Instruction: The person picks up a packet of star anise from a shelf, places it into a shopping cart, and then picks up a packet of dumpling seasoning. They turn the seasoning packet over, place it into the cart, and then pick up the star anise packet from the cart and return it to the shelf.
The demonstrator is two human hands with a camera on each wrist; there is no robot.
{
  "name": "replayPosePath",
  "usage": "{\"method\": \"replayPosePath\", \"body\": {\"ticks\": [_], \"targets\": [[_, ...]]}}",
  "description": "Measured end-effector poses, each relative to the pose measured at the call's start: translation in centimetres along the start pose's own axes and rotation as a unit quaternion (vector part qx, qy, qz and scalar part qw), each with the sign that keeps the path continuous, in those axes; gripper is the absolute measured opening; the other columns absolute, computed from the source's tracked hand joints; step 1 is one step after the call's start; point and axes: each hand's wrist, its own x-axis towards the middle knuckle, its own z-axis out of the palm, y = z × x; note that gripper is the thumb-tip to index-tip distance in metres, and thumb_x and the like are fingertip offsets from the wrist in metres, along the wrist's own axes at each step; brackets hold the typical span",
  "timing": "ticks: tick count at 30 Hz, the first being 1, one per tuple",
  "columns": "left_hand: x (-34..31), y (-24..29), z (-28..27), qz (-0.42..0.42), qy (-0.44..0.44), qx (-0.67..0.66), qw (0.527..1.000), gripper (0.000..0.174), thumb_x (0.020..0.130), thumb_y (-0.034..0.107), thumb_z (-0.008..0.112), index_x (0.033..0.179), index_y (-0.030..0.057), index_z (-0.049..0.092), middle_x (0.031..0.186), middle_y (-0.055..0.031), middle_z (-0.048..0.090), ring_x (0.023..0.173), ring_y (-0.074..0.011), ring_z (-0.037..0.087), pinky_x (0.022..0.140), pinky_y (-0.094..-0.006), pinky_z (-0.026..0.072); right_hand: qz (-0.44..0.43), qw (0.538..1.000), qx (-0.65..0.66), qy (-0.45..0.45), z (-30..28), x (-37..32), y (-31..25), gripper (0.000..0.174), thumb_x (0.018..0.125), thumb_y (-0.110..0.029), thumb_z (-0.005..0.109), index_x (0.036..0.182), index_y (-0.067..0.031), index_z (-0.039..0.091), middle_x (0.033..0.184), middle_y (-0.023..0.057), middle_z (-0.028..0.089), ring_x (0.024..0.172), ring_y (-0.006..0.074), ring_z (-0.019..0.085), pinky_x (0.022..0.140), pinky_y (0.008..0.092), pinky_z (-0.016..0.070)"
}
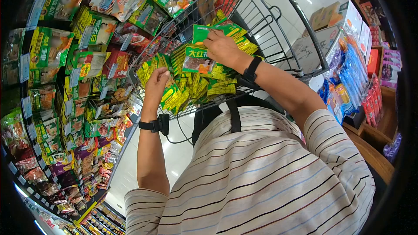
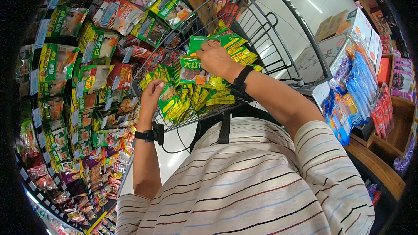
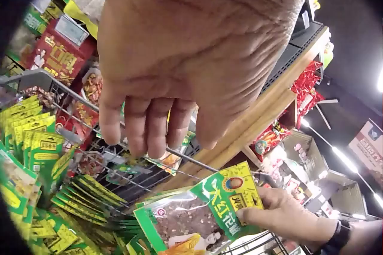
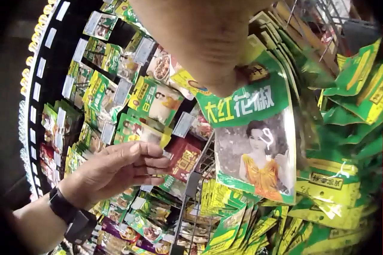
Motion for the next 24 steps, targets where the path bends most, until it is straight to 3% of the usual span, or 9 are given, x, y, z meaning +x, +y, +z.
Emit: {"method": "replayPosePath", "body": {"ticks": [5, 9, 13, 14, 19, 24], "targets": [[-2.8, -2.9, -0.1, -0.028, -0.044, 0.059, 0.997, 0.036, 0.095, 0.030, 0.063, 0.114, 0.0002, 0.063, 0.100, -0.0077, 0.067, 0.094, -0.0145, 0.061, 0.086, -0.0285, 0.0474, -0.062, 0.994, -0.043, -0.074, 2.1, 1.3, -2.9, 0.018, 0.075, -0.010, 0.063, 0.092, -0.0072, 0.067, 0.096, 0.0098, 0.062, 0.101, 0.0307, 0.059, 0.081, 0.0448, 0.0529], [-5.0, -3.1, -0.8, -0.063, -0.053, 0.036, 0.996, 0.036, 0.095, 0.031, 0.062, 0.114, 0.0002, 0.063, 0.101, -0.0089, 0.067, 0.096, -0.0150, 0.061, 0.086, -0.0289, 0.0474, -0.100, 0.984, -0.045, -0.138, 5.3, 1.8, -5.5, 0.023, 0.076, -0.009, 0.065, 0.099, -0.0084, 0.066, 0.105, 0.0076, 0.058, 0.108, 0.0282, 0.056, 0.082, 0.0450, 0.0534], [-7.3, -3.1, -2.0, -0.089, -0.041, 0.031, 0.995, 0.036, 0.096, 0.029, 0.062, 0.118, 0.0003, 0.062, 0.102, -0.0089, 0.068, 0.098, -0.0157, 0.062, 0.088, -0.0294, 0.0476, -0.153, 0.979, -0.069, -0.113, 7.1, 1.7, -7.9, 0.026, 0.073, -0.011, 0.067, 0.098, -0.0087, 0.066, 0.101, 0.0068, 0.056, 0.103, 0.0259, 0.055, 0.076, 0.0401, 0.0527], [-7.7, -3.3, -2.3, -0.092, -0.049, 0.025, 0.994, 0.035, 0.097, 0.030, 0.061, 0.117, 0.0016, 0.062, 0.104, -0.0050, 0.065, 0.098, -0.0127, 0.058, 0.087, -0.0265, 0.0462, -0.166, 0.977, -0.072, -0.112, 7.4, 1.4, -8.6, 0.024, 0.073, -0.012, 0.066, 0.096, -0.0086, 0.066, 0.099, 0.0066, 0.056, 0.101, 0.0257, 0.054, 0.075, 0.0395, 0.0522], [-9.6, -3.9, -3.4, -0.118, -0.054, 0.027, 0.991, 0.037, 0.098, 0.031, 0.060, 0.120, 0.0020, 0.061, 0.107, -0.0058, 0.066, 0.101, -0.0130, 0.059, 0.089, -0.0279, 0.0461, -0.222, 0.963, -0.049, -0.145, 12.8, -3.0, -11.3, 0.012, 0.073, -0.016, 0.063, 0.081, -0.0091, 0.069, 0.095, 0.0058, 0.055, 0.095, 0.0256, 0.053, 0.070, 0.0373, 0.0508], [-10.7, -5.7, -4.7, -0.132, -0.068, 0.005, 0.989, 0.039, 0.098, 0.033, 0.061, 0.122, 0.0039, 0.060, 0.105, -0.0045, 0.065, 0.100, -0.0138, 0.057, 0.089, -0.0282, 0.0452, -0.215, 0.960, -0.016, -0.176, 14.6, -5.6, -12.3, 0.011, 0.073, -0.016, 0.063, 0.076, -0.0089, 0.070, 0.092, 0.0055, 0.055, 0.096, 0.0262, 0.053, 0.067, 0.0362, 0.0518]]}}
